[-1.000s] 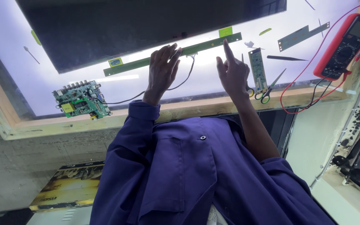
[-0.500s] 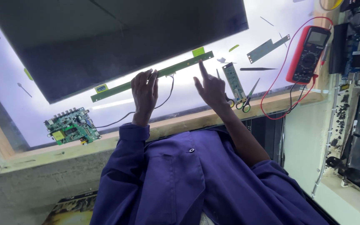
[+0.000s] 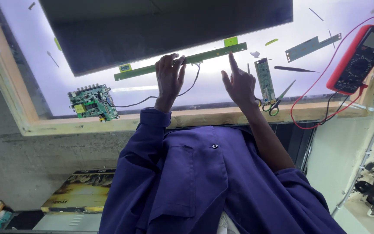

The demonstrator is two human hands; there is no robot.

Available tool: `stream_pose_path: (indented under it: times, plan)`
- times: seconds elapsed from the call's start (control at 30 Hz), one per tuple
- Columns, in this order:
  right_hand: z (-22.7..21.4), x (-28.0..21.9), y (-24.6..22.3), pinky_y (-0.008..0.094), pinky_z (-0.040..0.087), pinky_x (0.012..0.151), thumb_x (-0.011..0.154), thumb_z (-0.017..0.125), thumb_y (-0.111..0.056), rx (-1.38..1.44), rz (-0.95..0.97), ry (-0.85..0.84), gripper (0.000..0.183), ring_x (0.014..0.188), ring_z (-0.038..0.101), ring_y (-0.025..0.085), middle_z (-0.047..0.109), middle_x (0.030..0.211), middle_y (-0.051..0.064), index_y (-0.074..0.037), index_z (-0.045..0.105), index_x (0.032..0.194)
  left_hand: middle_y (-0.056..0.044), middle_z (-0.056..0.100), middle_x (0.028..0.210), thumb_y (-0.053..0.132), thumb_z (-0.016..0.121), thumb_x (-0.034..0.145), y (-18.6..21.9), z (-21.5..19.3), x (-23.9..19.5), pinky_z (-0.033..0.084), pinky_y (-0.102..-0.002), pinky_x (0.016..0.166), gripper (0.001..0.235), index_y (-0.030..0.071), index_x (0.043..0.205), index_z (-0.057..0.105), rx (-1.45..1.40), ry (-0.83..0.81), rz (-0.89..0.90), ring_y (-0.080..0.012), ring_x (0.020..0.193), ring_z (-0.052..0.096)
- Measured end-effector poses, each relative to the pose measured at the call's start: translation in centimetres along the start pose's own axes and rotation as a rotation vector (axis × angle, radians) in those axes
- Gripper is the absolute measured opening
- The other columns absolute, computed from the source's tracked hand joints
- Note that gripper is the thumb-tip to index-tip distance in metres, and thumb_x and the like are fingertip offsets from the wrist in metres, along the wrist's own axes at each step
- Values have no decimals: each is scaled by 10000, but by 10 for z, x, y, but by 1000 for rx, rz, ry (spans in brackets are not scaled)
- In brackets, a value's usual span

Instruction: The person connects a cable to a circuit board and a flat ribbon cable to a display panel. They then plug a power cable into the circuit board, causing the display to light up. Finally, they use a multimeter probe to test the circuit board.

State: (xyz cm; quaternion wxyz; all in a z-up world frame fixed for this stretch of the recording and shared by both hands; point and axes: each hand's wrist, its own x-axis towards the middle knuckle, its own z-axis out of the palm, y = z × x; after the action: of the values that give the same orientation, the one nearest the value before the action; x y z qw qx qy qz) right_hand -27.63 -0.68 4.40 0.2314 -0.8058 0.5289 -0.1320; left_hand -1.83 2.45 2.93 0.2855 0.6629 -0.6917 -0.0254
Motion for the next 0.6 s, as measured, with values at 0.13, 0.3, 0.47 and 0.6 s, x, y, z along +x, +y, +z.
stream_pose_path:
  times: [0.13, 0.3, 0.47, 0.6]
  plan:
    - [2, 0, 2, 353, 496, 506, 1007, 555, -321, 16, -2, 1, 564, 467, 622, 208, 589, 522, 59, -101, 418, 1508, -34, 620, 1065, 157, 771, 808, 4, -1, -4, 438, -376, 837, 275, 164, 1073, 699, 28, -27, -37, -227, 1026, 573]
    - [-2, 0, 1, 362, 486, 499, 995, 566, -293, 37, -6, 1, 572, 461, 610, 214, 562, 507, 49, -87, 411, 1505, -35, 620, 1054, 128, 774, 805, 8, 0, -3, 443, -382, 839, 282, 160, 1074, 695, 35, -40, -61, -228, 1032, 576]
    - [-2, -2, 5, 351, 453, 524, 976, 588, -248, 157, 39, 9, 579, 479, 606, 210, 568, 519, 42, -69, 416, 1499, -12, 611, 1011, 169, 798, 788, 3, 1, 0, 440, -363, 817, 287, 164, 1056, 697, 76, -56, -5, -202, 984, 579]
    - [-1, -6, 10, 330, 436, 537, 969, 607, -254, 257, 98, 27, 564, 495, 592, 173, 577, 541, 23, -42, 449, 1467, -2, 621, 942, 182, 797, 796, -4, 4, 3, 460, -349, 781, 250, 162, 1027, 704, 101, -92, 83, -189, 925, 610]
